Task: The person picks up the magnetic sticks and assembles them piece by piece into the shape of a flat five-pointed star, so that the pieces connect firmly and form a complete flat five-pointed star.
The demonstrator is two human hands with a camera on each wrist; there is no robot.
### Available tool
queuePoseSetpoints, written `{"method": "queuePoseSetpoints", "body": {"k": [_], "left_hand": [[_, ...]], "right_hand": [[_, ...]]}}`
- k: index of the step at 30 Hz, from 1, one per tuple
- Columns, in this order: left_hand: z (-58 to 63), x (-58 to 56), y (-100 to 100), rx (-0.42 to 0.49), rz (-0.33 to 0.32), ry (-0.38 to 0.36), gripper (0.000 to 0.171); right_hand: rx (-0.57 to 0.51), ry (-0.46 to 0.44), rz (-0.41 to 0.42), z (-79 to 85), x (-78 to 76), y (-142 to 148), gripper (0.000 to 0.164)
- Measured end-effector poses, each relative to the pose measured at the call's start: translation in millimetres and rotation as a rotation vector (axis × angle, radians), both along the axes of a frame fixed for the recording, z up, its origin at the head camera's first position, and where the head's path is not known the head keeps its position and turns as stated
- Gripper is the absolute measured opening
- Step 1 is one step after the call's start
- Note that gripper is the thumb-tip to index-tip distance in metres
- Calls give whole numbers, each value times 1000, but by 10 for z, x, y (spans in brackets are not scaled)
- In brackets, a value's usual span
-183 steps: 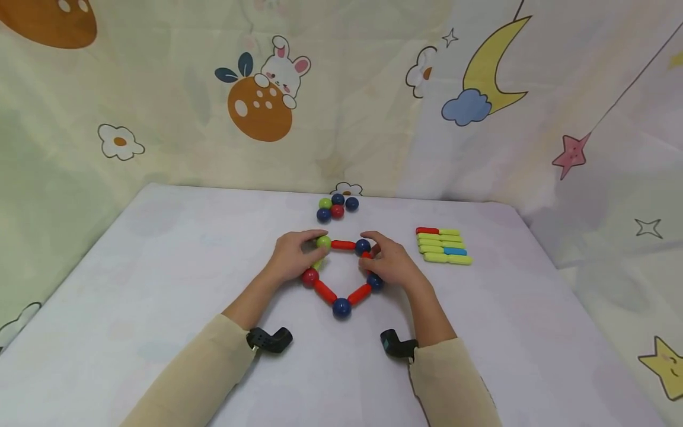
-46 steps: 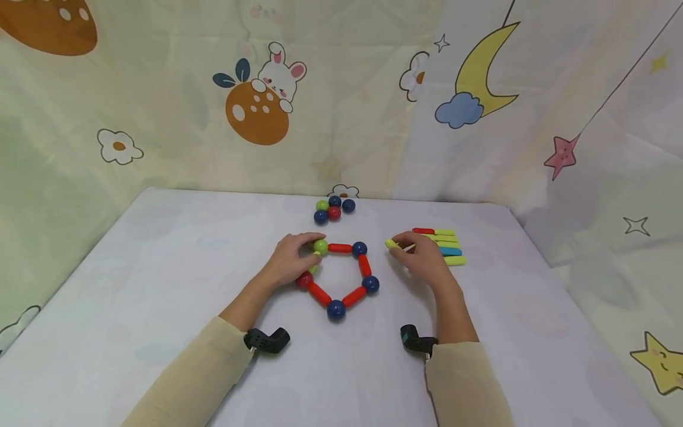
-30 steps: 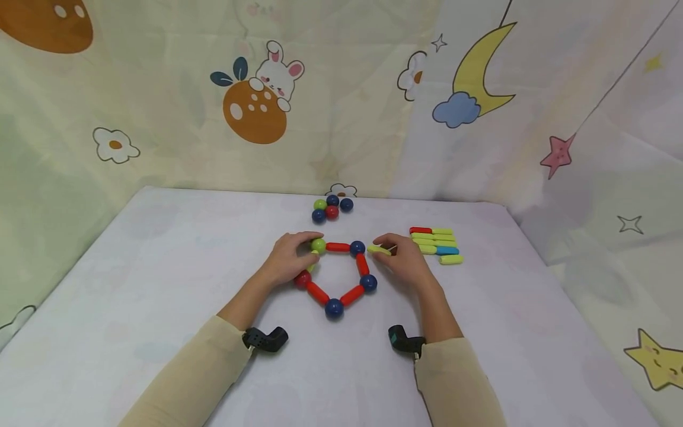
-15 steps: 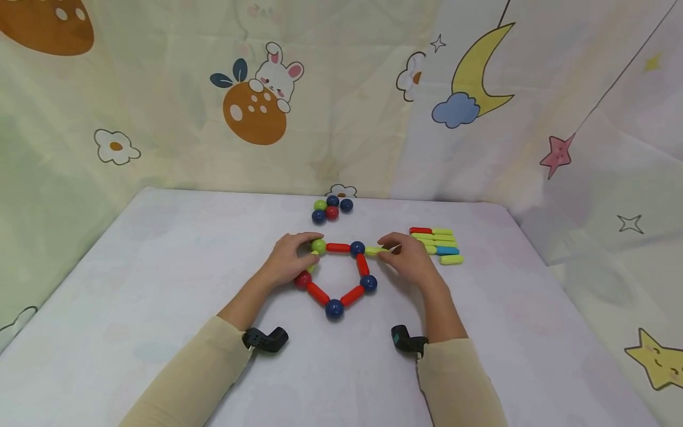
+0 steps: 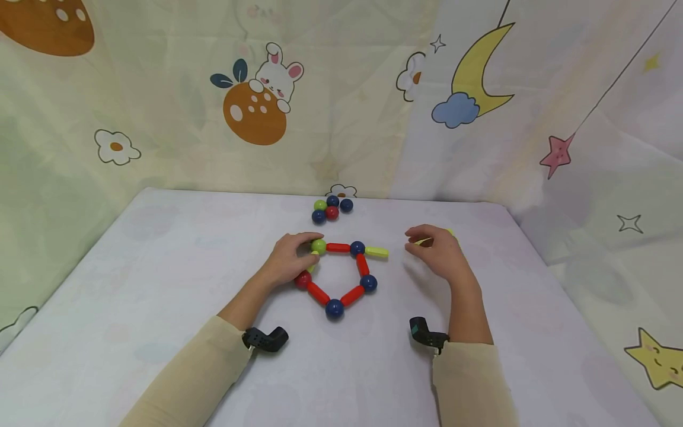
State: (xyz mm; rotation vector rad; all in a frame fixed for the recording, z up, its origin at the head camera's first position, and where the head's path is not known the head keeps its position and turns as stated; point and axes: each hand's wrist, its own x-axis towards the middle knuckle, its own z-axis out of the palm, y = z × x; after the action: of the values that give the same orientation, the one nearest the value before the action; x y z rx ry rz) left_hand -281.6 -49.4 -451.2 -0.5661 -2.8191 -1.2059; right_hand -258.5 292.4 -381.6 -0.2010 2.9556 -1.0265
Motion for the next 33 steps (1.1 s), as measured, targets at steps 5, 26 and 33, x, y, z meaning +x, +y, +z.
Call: {"method": "queuePoseSetpoints", "body": {"k": [5,26,33], "left_hand": [[-1,0,1,5,1,5,51],[-5,10,4,1,1,-7,51],[3,14,1,9,1,-4,50]], "right_hand": [[-10,-42,-57,89,74,184,42],[92,-207,-221,-165,128,695,45],[101,-241,-224,-241,94,695,46]]}}
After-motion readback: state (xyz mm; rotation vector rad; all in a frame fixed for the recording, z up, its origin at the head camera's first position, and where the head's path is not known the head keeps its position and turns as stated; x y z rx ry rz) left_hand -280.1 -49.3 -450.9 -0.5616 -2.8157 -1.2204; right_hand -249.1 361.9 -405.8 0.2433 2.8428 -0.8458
